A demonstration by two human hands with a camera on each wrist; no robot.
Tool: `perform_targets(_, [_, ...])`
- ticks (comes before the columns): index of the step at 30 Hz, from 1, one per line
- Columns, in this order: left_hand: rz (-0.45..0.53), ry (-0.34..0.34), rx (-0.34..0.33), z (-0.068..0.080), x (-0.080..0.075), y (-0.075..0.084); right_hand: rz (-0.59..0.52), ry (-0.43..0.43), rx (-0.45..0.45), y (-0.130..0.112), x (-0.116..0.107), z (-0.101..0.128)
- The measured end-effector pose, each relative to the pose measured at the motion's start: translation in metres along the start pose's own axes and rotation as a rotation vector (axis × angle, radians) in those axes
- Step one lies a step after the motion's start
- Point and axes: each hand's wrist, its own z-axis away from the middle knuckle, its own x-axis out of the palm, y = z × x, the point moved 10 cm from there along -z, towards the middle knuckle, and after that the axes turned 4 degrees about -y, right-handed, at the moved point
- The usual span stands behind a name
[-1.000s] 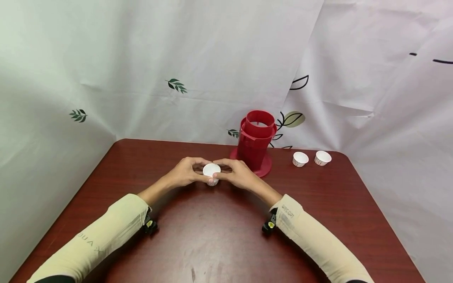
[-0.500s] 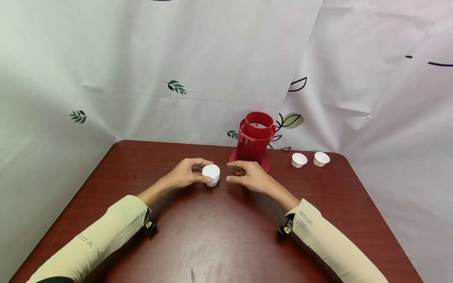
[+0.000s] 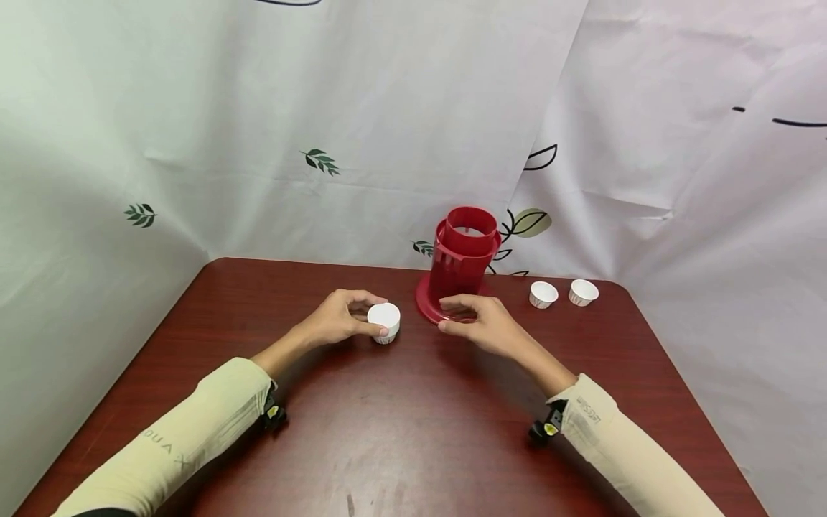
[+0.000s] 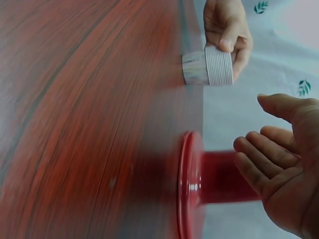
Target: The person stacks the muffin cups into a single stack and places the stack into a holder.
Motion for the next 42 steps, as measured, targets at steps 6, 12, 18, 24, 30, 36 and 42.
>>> perform_targets(6, [-0.005,-0.003,0.007,-0.001,-0.001,0.001,0.013,0.072,0.01,0.011,-0.021,0.012])
perform_targets(12, [-0.015,-0.004,0.008,-0.001,-0.001,0.0,0.003,0.119,0.023,0.023,-0.039,0.019])
perform_targets(18, [-0.013,-0.004,0.003,-0.003,-0.001,-0.001,0.032,0.171,0.041,0.03,-0.059,0.026])
perform_targets(24, [-0.018,-0.004,-0.004,-0.003,-0.002,-0.001,0.048,0.271,0.087,0.041,-0.081,0.031])
perform_targets(30, [-0.042,-0.005,0.011,-0.002,-0.003,0.001,0.12,0.33,0.156,0.053,-0.103,0.035])
perform_targets(36, [-0.088,-0.005,0.025,-0.001,-0.003,0.003,0.147,0.364,0.219,0.071,-0.121,0.039])
perform_targets(42, [-0.097,-0.004,0.033,-0.001,-0.003,0.002,0.174,0.401,0.257,0.084,-0.137,0.044])
